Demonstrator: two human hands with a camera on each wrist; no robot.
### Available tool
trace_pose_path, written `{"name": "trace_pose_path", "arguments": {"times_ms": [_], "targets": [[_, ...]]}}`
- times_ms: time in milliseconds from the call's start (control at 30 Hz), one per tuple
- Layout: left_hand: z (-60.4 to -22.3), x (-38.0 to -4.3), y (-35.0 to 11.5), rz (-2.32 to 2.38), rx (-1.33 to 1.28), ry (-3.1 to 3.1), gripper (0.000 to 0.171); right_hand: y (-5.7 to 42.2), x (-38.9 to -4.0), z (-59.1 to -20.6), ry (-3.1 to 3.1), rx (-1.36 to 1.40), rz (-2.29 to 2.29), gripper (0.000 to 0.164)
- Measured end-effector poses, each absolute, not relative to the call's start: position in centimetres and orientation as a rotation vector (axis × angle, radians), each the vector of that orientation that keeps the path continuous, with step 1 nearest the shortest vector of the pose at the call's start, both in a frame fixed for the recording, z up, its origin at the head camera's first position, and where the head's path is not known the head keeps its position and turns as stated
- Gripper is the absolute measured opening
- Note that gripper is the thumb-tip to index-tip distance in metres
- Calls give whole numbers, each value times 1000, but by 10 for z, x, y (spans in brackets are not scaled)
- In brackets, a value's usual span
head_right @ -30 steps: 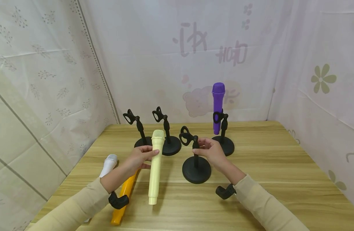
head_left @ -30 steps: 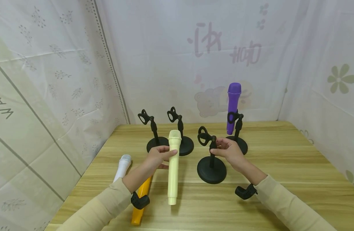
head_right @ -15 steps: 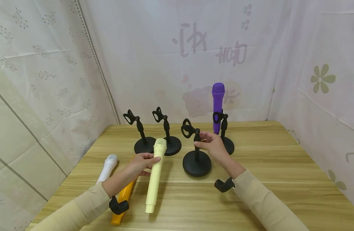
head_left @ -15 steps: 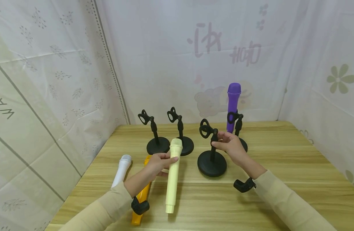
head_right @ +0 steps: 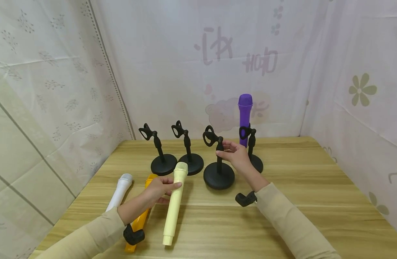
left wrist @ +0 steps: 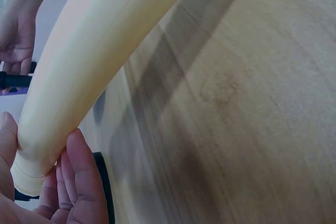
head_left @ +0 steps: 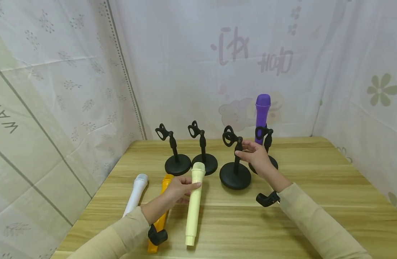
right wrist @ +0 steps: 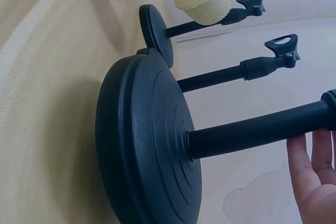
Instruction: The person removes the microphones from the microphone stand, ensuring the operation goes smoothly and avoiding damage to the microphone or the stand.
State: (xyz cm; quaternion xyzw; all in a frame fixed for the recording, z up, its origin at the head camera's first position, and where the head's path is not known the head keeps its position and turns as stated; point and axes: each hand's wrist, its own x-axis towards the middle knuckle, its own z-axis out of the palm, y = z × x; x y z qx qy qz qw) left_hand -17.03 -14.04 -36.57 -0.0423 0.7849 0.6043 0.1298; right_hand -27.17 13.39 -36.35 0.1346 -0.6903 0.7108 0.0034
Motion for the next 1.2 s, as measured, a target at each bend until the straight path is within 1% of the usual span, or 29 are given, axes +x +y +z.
{"name": "trace_pose_path", "arguments": {"times_ms": [100, 233, 433, 633, 900, 1167, 1200], "targets": [[-369, -171, -140, 1759, -129, 2279, 40, 131, -276, -363, -2149, 411, 2241, 53], [-383, -179, -144, 1776, -138, 2273, 40, 127, -283, -362, -2110, 386, 2271, 48], [-405, -192, -148, 1777, -162, 2292, 47, 121, -293, -360, -2071, 383, 2298, 46], [-411, -196, -150, 1749, -192, 2346, 51, 117, -297, -356, -2059, 340, 2317, 48], [-416, -194, -149, 1694, -223, 2403, 52, 116, -297, -349, -2076, 326, 2297, 40], [-416, -191, -148, 1667, -221, 2440, 52, 118, -319, -367, -2057, 282, 2274, 45], [-417, -191, -148, 1662, -217, 2442, 51, 120, -338, -382, -2019, 321, 2304, 43]]}}
